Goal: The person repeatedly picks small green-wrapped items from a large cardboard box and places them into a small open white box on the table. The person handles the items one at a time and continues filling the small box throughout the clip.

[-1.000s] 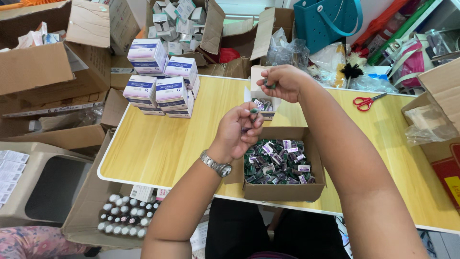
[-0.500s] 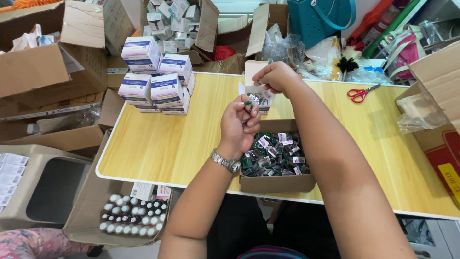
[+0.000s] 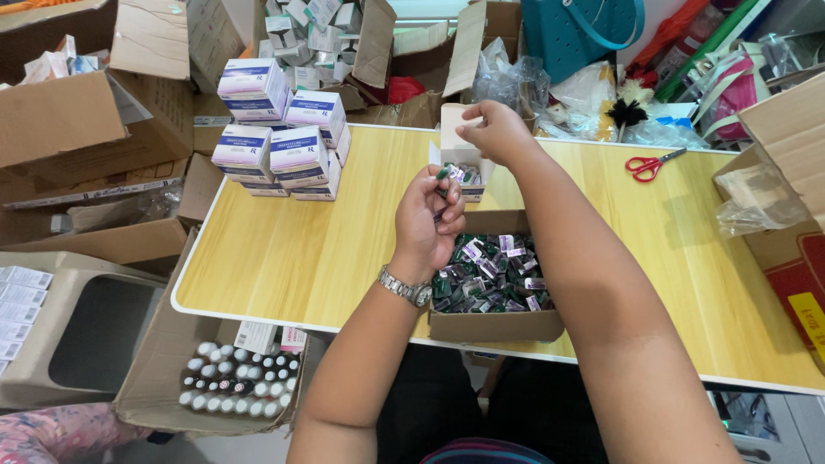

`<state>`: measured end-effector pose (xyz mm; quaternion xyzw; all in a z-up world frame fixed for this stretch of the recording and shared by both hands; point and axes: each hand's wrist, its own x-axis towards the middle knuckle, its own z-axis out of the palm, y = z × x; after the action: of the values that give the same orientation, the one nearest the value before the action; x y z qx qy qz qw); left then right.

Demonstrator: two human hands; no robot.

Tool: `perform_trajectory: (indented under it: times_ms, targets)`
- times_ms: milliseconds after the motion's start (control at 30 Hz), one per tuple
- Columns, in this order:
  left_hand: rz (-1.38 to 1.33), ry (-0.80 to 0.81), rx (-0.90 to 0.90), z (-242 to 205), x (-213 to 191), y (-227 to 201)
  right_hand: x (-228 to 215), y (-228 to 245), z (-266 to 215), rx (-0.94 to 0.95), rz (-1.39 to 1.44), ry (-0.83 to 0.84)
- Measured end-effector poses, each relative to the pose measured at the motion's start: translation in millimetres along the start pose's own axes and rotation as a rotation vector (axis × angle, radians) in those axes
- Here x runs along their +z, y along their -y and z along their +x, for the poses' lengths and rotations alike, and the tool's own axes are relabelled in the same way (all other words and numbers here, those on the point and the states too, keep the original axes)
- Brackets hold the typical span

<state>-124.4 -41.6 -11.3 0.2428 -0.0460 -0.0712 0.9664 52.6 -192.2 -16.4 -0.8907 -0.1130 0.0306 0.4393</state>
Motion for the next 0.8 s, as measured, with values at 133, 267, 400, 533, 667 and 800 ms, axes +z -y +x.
perform_trajectory:
  times_ms: [133,267,400,533,667,800]
  targets:
    - [0.008,-0.052,-0.012,4.0,0.4,0.9,5.7,-4.3,6.5,0.009,0.195,0.157]
    - [-0.028,-0.068,-0.002,3.7,-1.1,1.3,4.4,1.2,2.4,0.064,0.337,0.168]
    - [-0.027,-0.054,0.004,2.7,-1.3,1.0,-5.1,11.6,-8.8,-0.041,0.164,0.081]
    - [0.058,-0.11,-0.001,4.6,3.2,1.5,-14.9,30.1,-21.0,-0.237,0.042,-0.131]
    - [0.104,-0.175,0.022,8.2,4.7,1.9,-36.0,41.9,-41.8,-0.223,0.436,0.305]
    - [0.133,-0.211,0.036,10.2,4.0,5.0,-29.2,55.0,-48.8,-0.394,0.317,0.527]
